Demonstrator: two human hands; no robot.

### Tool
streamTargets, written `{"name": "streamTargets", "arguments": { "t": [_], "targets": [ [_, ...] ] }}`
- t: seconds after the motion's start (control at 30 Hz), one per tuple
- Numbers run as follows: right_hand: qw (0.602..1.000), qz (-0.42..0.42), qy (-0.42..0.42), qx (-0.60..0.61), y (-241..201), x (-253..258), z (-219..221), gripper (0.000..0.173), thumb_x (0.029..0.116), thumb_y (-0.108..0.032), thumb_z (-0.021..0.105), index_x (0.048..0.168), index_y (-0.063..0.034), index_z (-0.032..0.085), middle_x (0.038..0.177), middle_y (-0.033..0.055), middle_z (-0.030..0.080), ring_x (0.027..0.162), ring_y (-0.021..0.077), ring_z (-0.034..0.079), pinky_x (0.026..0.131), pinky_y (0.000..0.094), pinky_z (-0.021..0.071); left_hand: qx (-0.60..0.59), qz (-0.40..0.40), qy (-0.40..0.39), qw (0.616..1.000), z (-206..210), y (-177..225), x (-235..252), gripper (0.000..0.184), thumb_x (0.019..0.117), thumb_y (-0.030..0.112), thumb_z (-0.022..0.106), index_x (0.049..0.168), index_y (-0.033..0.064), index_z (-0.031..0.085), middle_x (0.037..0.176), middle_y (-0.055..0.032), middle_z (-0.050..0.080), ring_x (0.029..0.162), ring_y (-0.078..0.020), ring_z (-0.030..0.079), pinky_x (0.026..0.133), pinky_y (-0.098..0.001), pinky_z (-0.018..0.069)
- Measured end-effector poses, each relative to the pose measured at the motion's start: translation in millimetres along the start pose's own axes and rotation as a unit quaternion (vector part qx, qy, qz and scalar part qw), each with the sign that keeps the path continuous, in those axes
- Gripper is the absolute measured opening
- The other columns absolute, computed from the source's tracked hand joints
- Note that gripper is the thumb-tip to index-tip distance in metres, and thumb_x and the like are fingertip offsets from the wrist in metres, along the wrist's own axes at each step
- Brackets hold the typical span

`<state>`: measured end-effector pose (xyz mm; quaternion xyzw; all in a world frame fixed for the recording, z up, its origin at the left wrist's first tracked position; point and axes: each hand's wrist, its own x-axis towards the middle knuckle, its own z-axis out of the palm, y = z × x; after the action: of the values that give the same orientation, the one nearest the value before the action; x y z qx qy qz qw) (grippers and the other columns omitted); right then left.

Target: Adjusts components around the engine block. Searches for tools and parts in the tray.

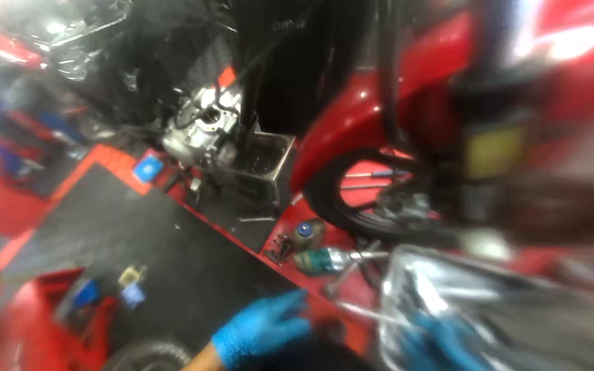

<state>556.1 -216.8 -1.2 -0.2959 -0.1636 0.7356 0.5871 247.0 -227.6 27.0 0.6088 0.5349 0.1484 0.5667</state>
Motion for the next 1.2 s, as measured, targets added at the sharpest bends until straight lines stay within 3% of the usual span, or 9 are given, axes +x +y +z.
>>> {"name": "streamTargets", "arguments": {
  "t": [0.17,0.3,0.4,0.5,0.57,0.63,0.77,1.0,1.2],
  "targets": [
    [0.986,0.008,-0.159,-0.043,80,64,99,0.009,0.0952,-0.009,0.07,0.103,-0.0056,0.07,0.104,0.0188,0.072,0.092,0.0304,0.072,0.085,0.0473,0.0623,-0.275,0.139,0.157,0.938,-23,39,25,0.052,0.1112,0.039,0.034,0.141,0.0049,0.059,0.125,-0.0133,0.067,0.107,-0.0207,0.066,0.095,-0.0402,0.0562],
    [0.96,0.104,-0.258,0.019,98,106,109,0.05,0.0889,-0.01,0.075,0.136,-0.0066,0.061,0.118,0.0182,0.07,0.103,0.0278,0.07,0.091,0.0435,0.0596,-0.33,0.141,0.253,0.899,-91,28,49,0.046,0.1099,0.036,0.034,0.118,0.0089,0.07,0.118,-0.0126,0.072,0.111,-0.026,0.069,0.098,-0.0448,0.0563],
    [0.954,0.14,-0.259,0.054,81,153,95,0.055,0.0923,-0.023,0.07,0.143,-0.0072,0.055,0.128,0.0198,0.065,0.105,0.0284,0.07,0.085,0.0418,0.0622,-0.373,0.15,0.262,0.877,-148,3,80,0.038,0.1101,0.028,0.037,0.113,0.0104,0.071,0.105,-0.0071,0.074,0.103,-0.0214,0.07,0.099,-0.0437,0.0556],
    [0.941,0.148,-0.14,-0.269,57,198,114,0.031,0.0922,-0.024,0.073,0.121,-0.0121,0.069,0.099,0.0105,0.073,0.071,0.0173,0.07,0.055,0.0301,0.06,-0.355,0.145,0.24,0.892,-188,-28,119,0.035,0.1098,0.025,0.039,0.113,0.0091,0.07,0.103,-0.0072,0.073,0.095,-0.0191,0.071,0.09,-0.0407,0.0593],
    [0.783,0.067,-0.131,-0.605,65,216,142,0.035,0.0887,-0.046,0.075,0.119,-0.0293,0.067,0.089,-0.0077,0.07,0.067,0.007,0.065,0.054,0.0284,0.057,-0.363,0.133,0.233,0.893,-200,-43,143,0.037,0.1109,0.026,0.036,0.112,0.009,0.069,0.101,-0.0056,0.073,0.088,-0.0155,0.072,0.082,-0.034,0.0618],
    [0.598,-0.009,-0.131,-0.791,93,229,165,0.039,0.0936,-0.051,0.064,0.123,-0.0251,0.065,0.092,-0.0005,0.069,0.074,0.0204,0.068,0.057,0.0443,0.0562,-0.352,0.11,0.244,0.897,-211,-57,160,0.037,0.1112,0.026,0.035,0.117,0.0079,0.067,0.1,-0.0048,0.072,0.084,-0.014,0.07,0.079,-0.0315,0.0613],
    [0.431,-0.224,-0.006,-0.874,223,279,93,0.031,0.0982,-0.04,0.051,0.123,-0.0234,0.06,0.098,0.0063,0.061,0.075,0.0296,0.063,0.047,0.0472,0.0468,-0.294,0.101,0.274,0.91,-244,-80,189,0.034,0.1093,0.022,0.041,0.128,0.0032,0.063,0.108,-0.0121,0.072,0.09,-0.0219,0.07,0.085,-0.0425,0.0601],
    [0.551,0.005,-0.009,-0.835,176,300,171,0.013,0.0916,-0.023,0.066,0.102,-0.0167,0.071,0.096,0.0106,0.071,0.094,0.0331,0.069,0.072,0.0558,0.0546,-0.261,0.026,0.295,0.919,-261,-91,196,0.036,0.1117,0.022,0.039,0.131,0.0023,0.062,0.117,-0.0144,0.07,0.093,-0.0239,0.071,0.085,-0.0418,0.0611],
    [0.56,-0.039,-0.03,-0.827,176,308,170,0.011,0.0929,-0.025,0.064,0.094,-0.0165,0.072,0.089,0.0101,0.07,0.087,0.0318,0.069,0.066,0.0556,0.0545,-0.253,0.062,0.316,0.912,-272,-94,200,0.034,0.1113,0.02,0.038,0.131,0.0041,0.062,0.112,-0.0097,0.071,0.091,-0.021,0.071,0.08,-0.0381,0.0618]
  ]
}}
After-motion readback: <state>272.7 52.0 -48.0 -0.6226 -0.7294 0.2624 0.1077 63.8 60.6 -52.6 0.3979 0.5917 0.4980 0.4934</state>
